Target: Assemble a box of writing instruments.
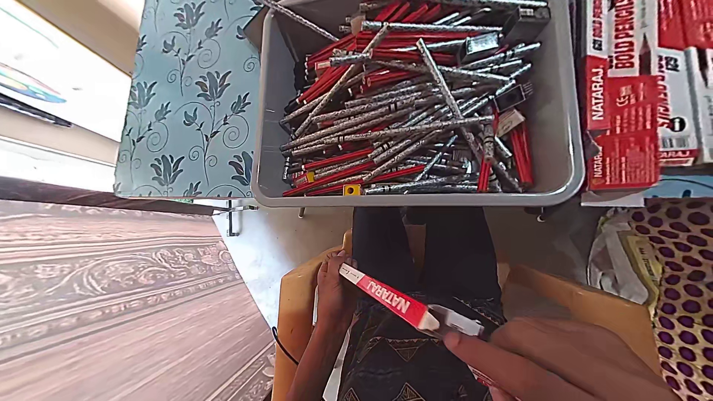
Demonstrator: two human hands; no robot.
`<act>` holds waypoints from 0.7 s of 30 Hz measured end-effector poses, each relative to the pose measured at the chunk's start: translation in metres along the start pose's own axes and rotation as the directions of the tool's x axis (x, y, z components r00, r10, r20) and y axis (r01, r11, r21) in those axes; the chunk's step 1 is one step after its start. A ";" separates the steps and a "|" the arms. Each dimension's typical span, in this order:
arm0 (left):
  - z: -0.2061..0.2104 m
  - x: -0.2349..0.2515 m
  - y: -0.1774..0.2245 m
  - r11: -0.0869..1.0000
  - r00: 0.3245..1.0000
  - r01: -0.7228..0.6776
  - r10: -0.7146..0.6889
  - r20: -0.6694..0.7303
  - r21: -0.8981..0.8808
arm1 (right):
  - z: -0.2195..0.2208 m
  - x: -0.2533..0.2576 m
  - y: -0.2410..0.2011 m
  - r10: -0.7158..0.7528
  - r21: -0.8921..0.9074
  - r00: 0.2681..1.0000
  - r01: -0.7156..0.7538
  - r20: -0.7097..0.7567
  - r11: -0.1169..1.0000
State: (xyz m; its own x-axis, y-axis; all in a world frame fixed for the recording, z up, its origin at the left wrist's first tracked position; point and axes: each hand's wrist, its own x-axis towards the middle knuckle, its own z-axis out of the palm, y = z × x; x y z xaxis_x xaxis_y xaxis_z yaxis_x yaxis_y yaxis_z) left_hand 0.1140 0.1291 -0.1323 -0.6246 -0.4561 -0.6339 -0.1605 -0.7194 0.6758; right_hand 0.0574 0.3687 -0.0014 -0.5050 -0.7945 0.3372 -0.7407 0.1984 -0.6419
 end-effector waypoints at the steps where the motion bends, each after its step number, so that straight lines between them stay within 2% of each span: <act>1: 0.000 0.001 0.000 1.000 1.000 -0.017 0.017 0.005 0.021 | -0.001 0.001 0.000 0.008 -0.021 0.999 -0.007 0.049 1.000; 3: -0.001 0.002 -0.002 0.998 0.999 -0.037 0.037 -0.005 0.052 | 0.000 0.003 -0.001 0.035 -0.083 0.996 -0.028 0.078 0.996; 6: -0.001 0.002 -0.002 0.997 0.998 -0.043 0.046 -0.042 0.072 | 0.006 0.003 0.002 0.048 -0.186 0.998 -0.040 0.035 0.982; 10: -0.005 -0.002 -0.001 0.998 0.999 -0.028 0.030 -0.027 0.062 | 0.019 0.002 0.005 -0.011 -0.144 0.997 0.000 -0.075 0.990; 13: -0.015 -0.007 -0.001 0.999 0.995 0.024 -0.021 0.093 -0.034 | 0.036 0.002 0.008 -0.081 -0.060 0.963 0.067 -0.259 0.996; 16: -0.014 -0.022 0.009 0.999 0.971 0.029 -0.021 0.238 -0.031 | 0.059 0.007 0.016 -0.157 -0.057 0.892 0.147 -0.423 0.987; 19: 0.002 -0.038 0.033 0.980 0.897 -0.173 0.115 0.428 0.098 | 0.086 0.013 0.021 -0.173 -0.068 0.810 0.163 -0.560 0.984; 20: 0.008 -0.038 0.036 0.985 0.881 -0.160 0.116 0.458 0.058 | 0.092 0.015 0.023 -0.176 -0.071 0.800 0.165 -0.574 0.984; 21: 0.016 -0.043 0.037 0.998 0.900 -0.007 0.031 0.434 -0.057 | 0.095 0.017 0.022 -0.171 -0.074 0.798 0.157 -0.578 0.985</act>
State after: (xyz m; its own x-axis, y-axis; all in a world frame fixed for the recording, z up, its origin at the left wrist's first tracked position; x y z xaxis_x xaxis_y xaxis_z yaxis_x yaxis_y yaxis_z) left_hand 0.1225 0.1305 -0.0746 -0.8992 -0.2053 -0.3864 -0.1124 -0.7450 0.6575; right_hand 0.0746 0.3055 -0.0756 -0.5327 -0.3363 0.7766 -0.8416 0.1136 -0.5280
